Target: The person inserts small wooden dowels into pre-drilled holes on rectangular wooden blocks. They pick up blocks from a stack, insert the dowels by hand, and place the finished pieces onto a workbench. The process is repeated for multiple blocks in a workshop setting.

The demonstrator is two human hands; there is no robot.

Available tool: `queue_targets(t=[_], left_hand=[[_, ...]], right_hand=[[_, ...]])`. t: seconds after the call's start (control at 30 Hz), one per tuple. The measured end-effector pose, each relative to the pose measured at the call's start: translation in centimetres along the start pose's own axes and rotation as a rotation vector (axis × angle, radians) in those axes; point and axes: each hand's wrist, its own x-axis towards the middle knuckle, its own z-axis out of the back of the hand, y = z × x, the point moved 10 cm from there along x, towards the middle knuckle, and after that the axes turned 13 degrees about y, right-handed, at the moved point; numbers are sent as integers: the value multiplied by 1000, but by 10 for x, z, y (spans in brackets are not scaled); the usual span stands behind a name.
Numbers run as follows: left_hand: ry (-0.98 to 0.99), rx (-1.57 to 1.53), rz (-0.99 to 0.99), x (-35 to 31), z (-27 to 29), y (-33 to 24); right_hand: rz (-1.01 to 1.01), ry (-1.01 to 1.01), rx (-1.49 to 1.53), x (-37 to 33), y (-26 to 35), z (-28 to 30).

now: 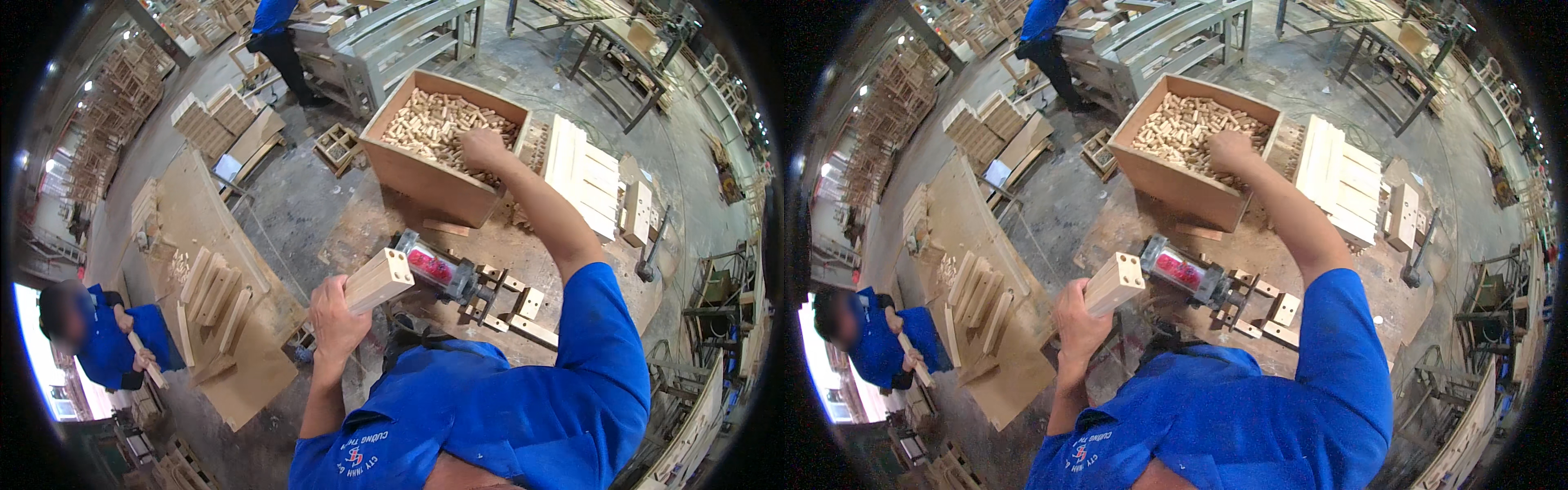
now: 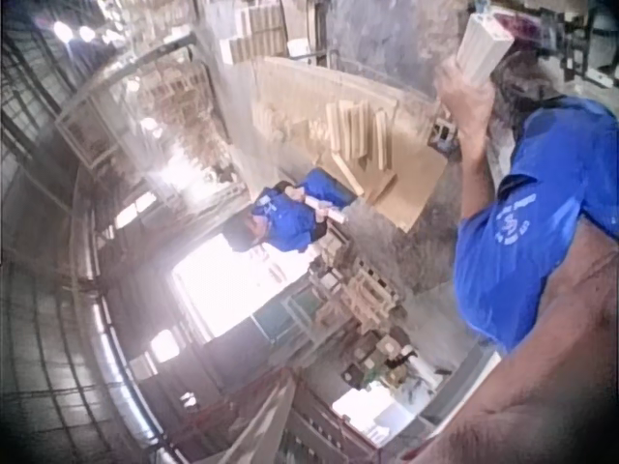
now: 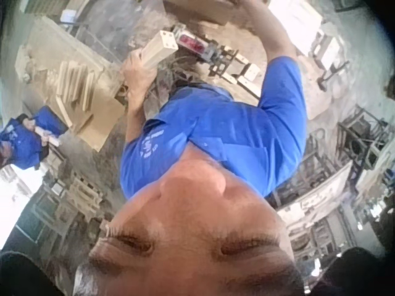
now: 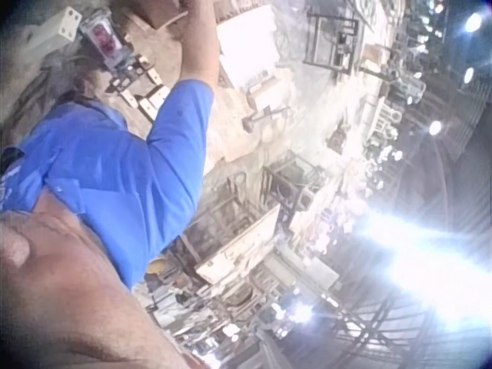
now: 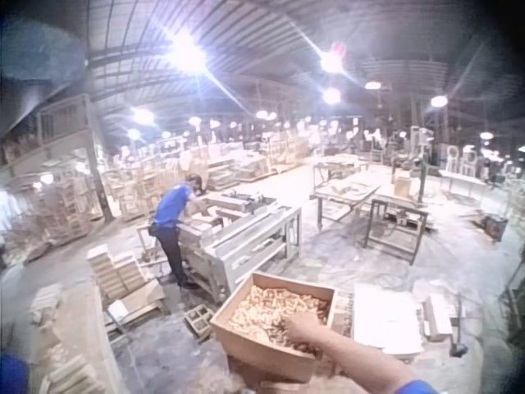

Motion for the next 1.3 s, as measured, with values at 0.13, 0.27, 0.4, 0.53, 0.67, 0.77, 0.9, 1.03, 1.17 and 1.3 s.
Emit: queue_targets(t=[0.13,0.27,0.4,0.53,0.67,0.77,0.9,1.03,1.17,1.3], left_hand=[[-5,-38,-66,10,2,-3],[3,-2,-100,11,2,-8],[35,40,-168,26,2,-22],[20,68,-233,33,8,-38],[12,96,-265,35,12,-46],[20,118,-268,33,15,-49],[5,132,-290,31,20,-54],[17,140,-302,30,25,-59],[22,180,-306,29,24,-56],[46,161,-314,28,23,-59]], right_hand=[[166,-252,307,-35,-5,20],[629,-274,706,-146,66,52],[955,-340,742,-245,112,60],[931,-407,659,-270,121,50],[965,-513,588,-281,119,51],[960,-551,537,-286,118,53],[972,-585,503,-291,117,52],[978,-605,506,-295,118,54],[986,-574,476,-298,123,53],[940,-565,459,-298,123,48]])
